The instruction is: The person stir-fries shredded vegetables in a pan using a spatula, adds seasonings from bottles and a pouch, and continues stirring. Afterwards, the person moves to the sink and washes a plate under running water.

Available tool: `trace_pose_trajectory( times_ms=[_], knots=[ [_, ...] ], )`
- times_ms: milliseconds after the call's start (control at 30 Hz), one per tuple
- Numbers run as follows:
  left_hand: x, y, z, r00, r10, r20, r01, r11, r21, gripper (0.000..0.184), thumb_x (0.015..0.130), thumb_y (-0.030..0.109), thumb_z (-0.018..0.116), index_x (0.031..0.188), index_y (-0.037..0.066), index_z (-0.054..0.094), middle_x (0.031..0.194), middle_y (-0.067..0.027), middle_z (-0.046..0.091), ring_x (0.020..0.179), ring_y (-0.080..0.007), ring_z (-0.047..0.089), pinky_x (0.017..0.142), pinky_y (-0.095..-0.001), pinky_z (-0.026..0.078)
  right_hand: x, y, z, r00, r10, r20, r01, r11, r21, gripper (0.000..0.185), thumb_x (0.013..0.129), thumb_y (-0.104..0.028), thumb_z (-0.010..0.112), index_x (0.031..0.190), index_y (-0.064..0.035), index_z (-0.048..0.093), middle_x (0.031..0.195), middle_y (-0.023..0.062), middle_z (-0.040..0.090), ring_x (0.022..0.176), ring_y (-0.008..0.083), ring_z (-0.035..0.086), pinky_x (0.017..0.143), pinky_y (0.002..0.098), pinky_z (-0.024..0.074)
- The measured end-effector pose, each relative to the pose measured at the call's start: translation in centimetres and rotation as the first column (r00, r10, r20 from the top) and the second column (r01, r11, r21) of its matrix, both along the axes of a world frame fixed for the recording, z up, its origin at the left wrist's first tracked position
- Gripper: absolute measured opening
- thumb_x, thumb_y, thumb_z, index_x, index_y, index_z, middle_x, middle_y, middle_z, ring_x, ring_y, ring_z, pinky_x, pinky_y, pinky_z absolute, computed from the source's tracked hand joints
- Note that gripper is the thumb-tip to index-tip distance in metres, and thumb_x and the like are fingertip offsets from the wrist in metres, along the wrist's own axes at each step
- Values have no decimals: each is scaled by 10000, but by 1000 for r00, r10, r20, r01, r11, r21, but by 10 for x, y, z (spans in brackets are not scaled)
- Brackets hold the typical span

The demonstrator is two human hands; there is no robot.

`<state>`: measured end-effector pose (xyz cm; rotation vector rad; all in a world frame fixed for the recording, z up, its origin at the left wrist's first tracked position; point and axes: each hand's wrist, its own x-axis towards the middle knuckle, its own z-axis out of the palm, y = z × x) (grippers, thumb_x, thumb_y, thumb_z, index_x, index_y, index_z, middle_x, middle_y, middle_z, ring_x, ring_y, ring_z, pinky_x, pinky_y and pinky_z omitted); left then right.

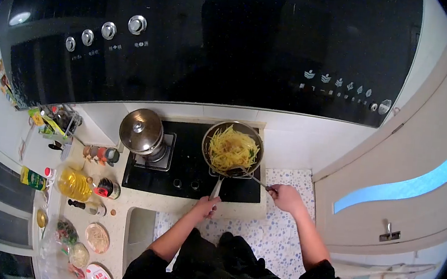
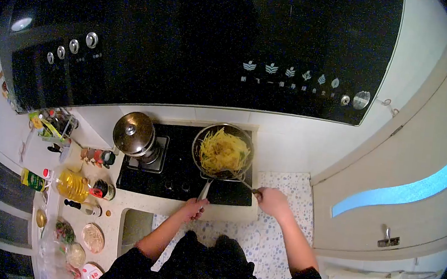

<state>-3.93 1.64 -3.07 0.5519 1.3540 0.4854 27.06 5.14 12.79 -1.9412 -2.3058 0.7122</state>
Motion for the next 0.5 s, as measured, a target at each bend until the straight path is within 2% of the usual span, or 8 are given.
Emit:
trace_pose_trajectory(
  times_ms=[67, 100, 167, 333, 367, 467, 500],
  knots=[
    [0, -3, -2, 1000, -9, 19, 8, 999, 52, 376, 943, 413, 644, 1102, 76, 591, 751, -36, 529, 518, -123, 468, 404, -281, 325, -12, 1, -21, 1000, -28, 5, 28, 998, 47, 262, 915, -275, 575, 1070, -127, 725, 906, 179, 709, 843, 385, 667, 764, 489, 536],
    [-1, -4, -4, 999, 3, 50, -6, 999, 54, 361, 946, 393, 643, 1089, 69, 577, 739, -38, 522, 506, -127, 461, 409, -285, 341, -19, 2, -28, 998, -24, 62, 20, 997, 72, 270, 928, -278, 556, 1093, -128, 709, 883, 181, 709, 838, 381, 670, 759, 501, 539],
    [0, -4, -6, 993, 23, 115, -30, 998, 56, 335, 952, 355, 642, 1064, 54, 547, 714, -41, 508, 484, -135, 447, 421, -292, 374, -31, 3, -43, 995, -71, 64, 64, 993, 94, 277, 935, -280, 550, 1112, -119, 689, 865, 186, 704, 818, 385, 672, 734, 502, 541],
    [2, -6, 10, 999, 13, 42, -16, 997, 76, 312, 959, 359, 634, 1011, 67, 536, 709, -28, 504, 513, -123, 452, 432, -291, 380, -59, 30, -91, 982, -165, 94, 143, 968, 206, 286, 942, -286, 551, 1126, -93, 656, 814, 205, 692, 752, 395, 673, 663, 491, 546],
    [2, -6, 15, 999, 12, 38, -15, 997, 73, 309, 960, 359, 632, 1012, 70, 534, 710, -25, 505, 518, -121, 455, 434, -290, 382, -67, 33, -95, 983, -180, 30, 167, 954, 250, 287, 941, -278, 554, 1128, -84, 654, 802, 214, 686, 741, 403, 668, 661, 505, 544],
    [3, -5, 10, 1000, 14, 13, -15, 998, 64, 313, 958, 371, 629, 1026, 81, 533, 722, -19, 515, 521, -116, 459, 439, -291, 395, -85, 35, -116, 976, -218, -18, 216, 949, 228, 285, 940, -273, 559, 1136, -88, 652, 791, 214, 683, 729, 408, 663, 656, 514, 542],
    [3, -6, 2, 998, 24, 64, -29, 997, 67, 319, 953, 378, 633, 1027, 84, 535, 724, -19, 518, 525, -118, 465, 443, -295, 402, -91, 27, -109, 972, -230, -56, 236, 940, 245, 283, 939, -278, 563, 1139, -100, 652, 790, 214, 682, 727, 408, 663, 659, 512, 541]
  ],
)
